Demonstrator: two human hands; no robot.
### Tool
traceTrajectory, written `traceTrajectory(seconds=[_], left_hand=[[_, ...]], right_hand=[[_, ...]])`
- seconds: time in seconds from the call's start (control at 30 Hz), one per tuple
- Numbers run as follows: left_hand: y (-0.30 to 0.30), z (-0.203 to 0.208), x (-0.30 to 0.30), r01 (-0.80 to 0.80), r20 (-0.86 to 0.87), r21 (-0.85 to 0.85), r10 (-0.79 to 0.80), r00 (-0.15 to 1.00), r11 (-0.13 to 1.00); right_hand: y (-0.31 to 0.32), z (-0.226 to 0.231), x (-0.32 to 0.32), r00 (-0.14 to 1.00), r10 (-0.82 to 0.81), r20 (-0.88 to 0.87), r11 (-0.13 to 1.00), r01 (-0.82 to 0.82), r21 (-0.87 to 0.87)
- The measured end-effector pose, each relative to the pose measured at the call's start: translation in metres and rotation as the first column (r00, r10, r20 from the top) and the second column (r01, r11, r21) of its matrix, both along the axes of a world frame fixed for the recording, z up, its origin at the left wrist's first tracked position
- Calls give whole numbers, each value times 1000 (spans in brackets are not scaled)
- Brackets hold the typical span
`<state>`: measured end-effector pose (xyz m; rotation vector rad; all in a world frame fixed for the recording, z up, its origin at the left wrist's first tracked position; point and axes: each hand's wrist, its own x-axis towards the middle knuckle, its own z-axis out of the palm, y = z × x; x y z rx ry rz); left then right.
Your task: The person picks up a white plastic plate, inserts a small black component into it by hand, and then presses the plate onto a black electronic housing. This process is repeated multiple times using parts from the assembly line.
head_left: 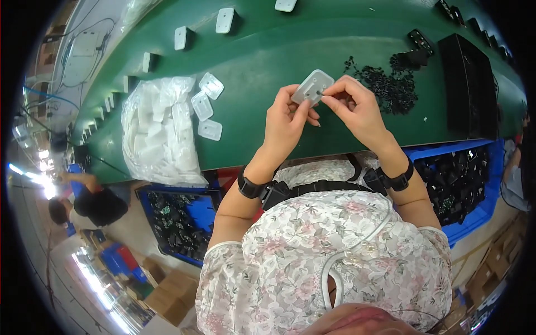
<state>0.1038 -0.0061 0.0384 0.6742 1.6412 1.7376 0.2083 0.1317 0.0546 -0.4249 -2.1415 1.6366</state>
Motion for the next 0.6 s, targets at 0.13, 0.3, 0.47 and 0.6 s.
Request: traceTrajectory(seconds=[0.13,0.3,0.47,0.6], left_hand=[[-3,-1,-1,-44,0,-5,44,999,999],[-4,-2,2,-30,-5,-45,29,1000,999],[-5,0,6,-28,31,-41,29,999,999],[-6,-3,8,-47,-23,-10,47,999,999]], right_hand=[[-3,-5,-2,1000,-17,-23,999,16,-39],[-11,2,-3,999,-47,-26,984,51,168],[-13,-4,-9,990,-85,-114,903,125,411],[-14,-2,-11,987,-111,-120,856,156,493]])
